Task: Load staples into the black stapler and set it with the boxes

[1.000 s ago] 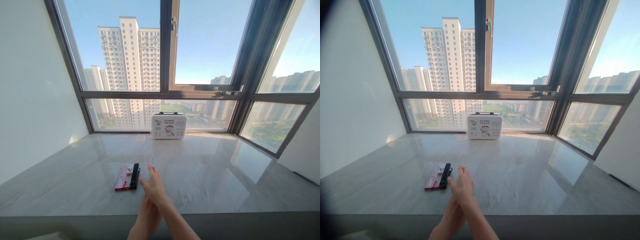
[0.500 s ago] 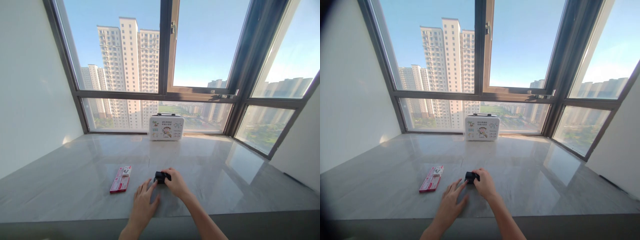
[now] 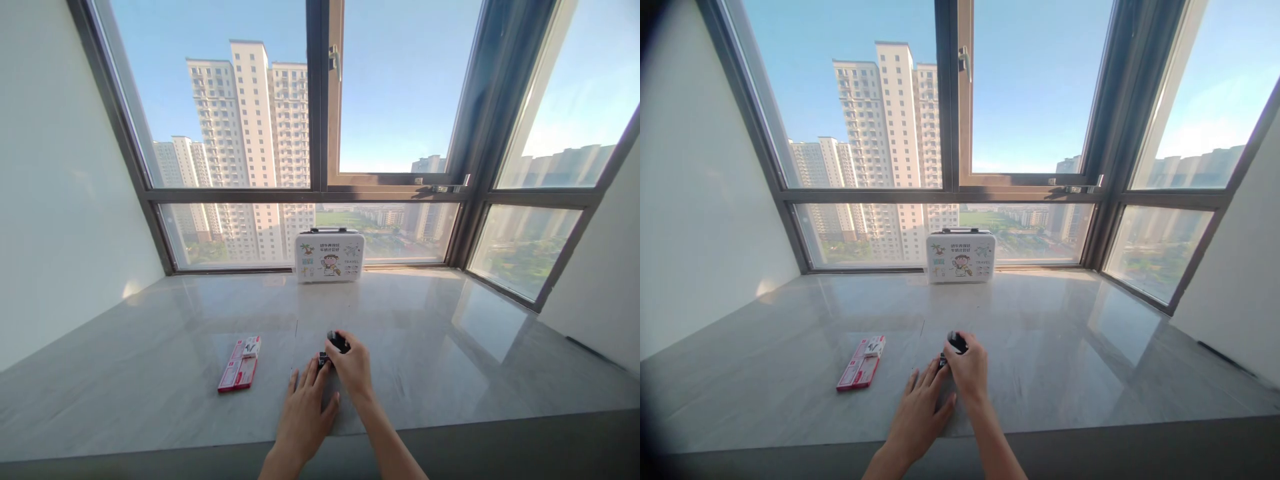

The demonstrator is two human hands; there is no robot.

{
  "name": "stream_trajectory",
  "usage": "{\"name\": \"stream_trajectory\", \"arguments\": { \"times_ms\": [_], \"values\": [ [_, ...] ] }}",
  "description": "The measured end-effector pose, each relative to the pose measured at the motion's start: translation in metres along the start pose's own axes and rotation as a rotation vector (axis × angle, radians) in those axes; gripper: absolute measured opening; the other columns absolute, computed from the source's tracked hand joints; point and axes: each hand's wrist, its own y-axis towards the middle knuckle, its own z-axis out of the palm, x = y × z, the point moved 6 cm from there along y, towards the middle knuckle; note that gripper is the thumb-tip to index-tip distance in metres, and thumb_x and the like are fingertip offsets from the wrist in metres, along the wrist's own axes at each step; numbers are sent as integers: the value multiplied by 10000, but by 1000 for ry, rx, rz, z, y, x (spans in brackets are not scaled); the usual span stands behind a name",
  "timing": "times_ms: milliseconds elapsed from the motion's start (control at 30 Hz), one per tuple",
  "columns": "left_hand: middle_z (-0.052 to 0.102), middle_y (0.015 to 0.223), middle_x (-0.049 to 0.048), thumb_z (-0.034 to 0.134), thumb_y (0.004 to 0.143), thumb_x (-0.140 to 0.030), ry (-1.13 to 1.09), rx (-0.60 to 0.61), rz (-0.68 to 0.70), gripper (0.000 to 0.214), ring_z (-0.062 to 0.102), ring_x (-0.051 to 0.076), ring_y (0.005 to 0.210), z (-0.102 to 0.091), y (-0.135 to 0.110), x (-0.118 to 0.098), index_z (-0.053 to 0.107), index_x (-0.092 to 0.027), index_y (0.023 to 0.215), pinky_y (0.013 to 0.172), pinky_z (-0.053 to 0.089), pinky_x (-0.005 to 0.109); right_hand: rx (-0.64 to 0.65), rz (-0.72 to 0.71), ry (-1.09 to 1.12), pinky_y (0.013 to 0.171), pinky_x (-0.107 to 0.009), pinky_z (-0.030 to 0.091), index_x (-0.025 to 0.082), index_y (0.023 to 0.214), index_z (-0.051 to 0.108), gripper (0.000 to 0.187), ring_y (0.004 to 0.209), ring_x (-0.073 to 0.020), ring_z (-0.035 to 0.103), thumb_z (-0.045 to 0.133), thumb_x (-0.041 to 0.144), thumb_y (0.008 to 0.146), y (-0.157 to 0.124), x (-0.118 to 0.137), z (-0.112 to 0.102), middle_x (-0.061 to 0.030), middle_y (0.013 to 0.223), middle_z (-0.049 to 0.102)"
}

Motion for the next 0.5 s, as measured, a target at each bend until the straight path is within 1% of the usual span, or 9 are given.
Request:
{"name": "stream_trajectory", "arguments": {
  "times_ms": [67,133,200,267,367,433,500],
  "values": [
    [165,1655,33,373,991,-497,4,2,-15,620,202,257,1515,0,1,-1,256,-316,1572,1228,177,536,-99,138,274,822,-325,524,179,1109,719,452,936,-248,671,666,523,822,7,-19,-15,-75,1013,733],
    [159,1655,47,360,994,-501,1,4,-13,622,203,263,1514,0,0,-2,251,-305,1575,1223,178,548,-195,268,528,791,-308,545,182,1166,673,513,1029,-250,664,623,578,845,9,-42,-30,-82,1101,718],
    [163,1654,64,356,996,-488,-5,-3,6,620,208,266,1513,2,0,-3,250,-293,1575,1219,175,560,-232,393,702,791,-325,576,206,1189,628,522,1123,-261,642,580,608,858,6,-65,-42,-84,1205,684],
    [167,1653,83,353,998,-473,-11,-19,32,610,198,267,1515,4,-1,-3,270,-269,1567,1218,171,563,-208,494,801,810,-377,601,225,1158,604,495,1155,-276,634,573,616,857,-1,-82,-50,-83,1220,676],
    [218,1640,106,376,992,-468,-22,-63,50,601,158,261,1525,3,-1,0,324,-206,1530,1226,169,541,-149,569,899,894,-450,596,235,1072,605,429,1167,-296,630,633,591,836,-14,-94,-59,-80,1156,698],
    [263,1625,104,414,977,-458,-13,-152,0,601,130,250,1531,-5,-2,10,339,-177,1503,1232,166,523,-93,581,923,963,-446,571,233,1063,612,404,1205,-289,610,676,551,822,-24,-94,-66,-80,1187,687],
    [275,1615,115,448,960,-447,36,-306,-131,611,103,255,1534,-21,-8,29,346,-151,1484,1233,151,525,-33,577,886,1014,-399,543,227,1104,612,426,1247,-269,584,720,503,798,-35,-92,-72,-83,1243,664]
  ]
}}
